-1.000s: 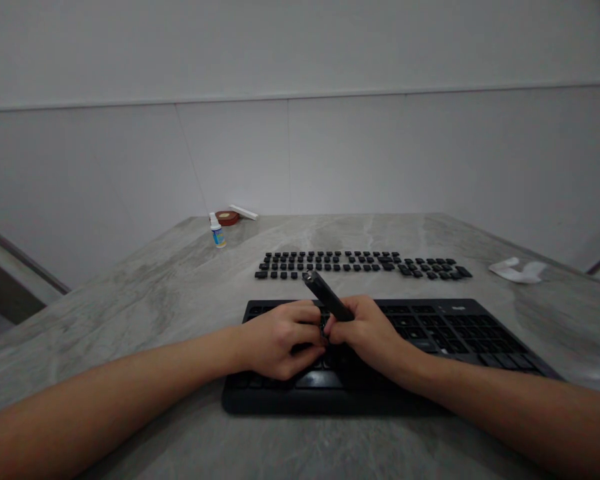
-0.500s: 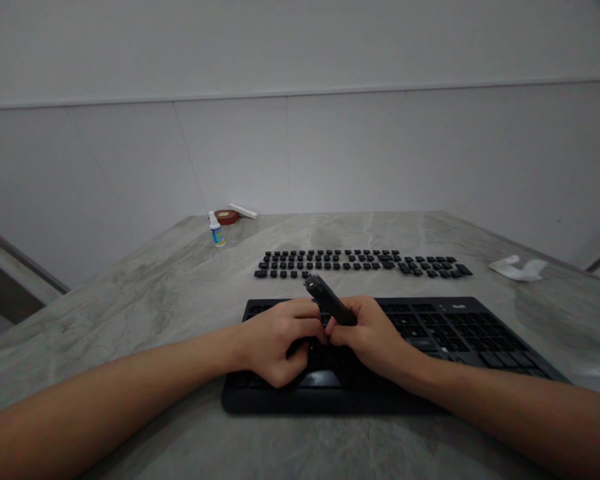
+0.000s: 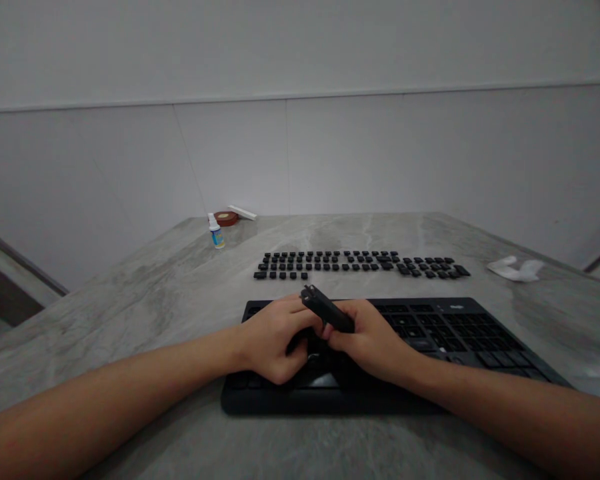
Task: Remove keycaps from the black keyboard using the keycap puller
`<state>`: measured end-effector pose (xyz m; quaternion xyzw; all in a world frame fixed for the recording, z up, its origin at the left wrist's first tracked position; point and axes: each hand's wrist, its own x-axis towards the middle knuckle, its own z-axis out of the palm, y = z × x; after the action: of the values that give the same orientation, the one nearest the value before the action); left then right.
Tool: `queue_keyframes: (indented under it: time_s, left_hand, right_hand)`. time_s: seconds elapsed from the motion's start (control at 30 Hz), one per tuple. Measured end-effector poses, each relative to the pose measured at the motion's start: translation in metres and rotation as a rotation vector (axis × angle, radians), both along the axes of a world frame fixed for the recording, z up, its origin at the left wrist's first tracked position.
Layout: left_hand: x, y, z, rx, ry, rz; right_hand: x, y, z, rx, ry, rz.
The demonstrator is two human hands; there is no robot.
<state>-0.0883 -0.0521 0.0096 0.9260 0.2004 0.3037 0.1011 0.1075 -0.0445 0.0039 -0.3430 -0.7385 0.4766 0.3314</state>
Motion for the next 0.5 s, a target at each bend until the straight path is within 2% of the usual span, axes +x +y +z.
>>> queue_keyframes:
  time_s: [0.23, 0.5]
  left_hand:
    - [0.001, 0.003, 0.001, 0.009, 0.049, -0.099]
    - [-0.001, 0.007, -0.008, 0.09, -0.003, -0.095]
  right_hand:
    - [-0.003, 0.001, 0.001, -0.065, 0.051, -0.072]
    - [-0.005, -0.002, 0.004, -0.158, 0.038, -0.127]
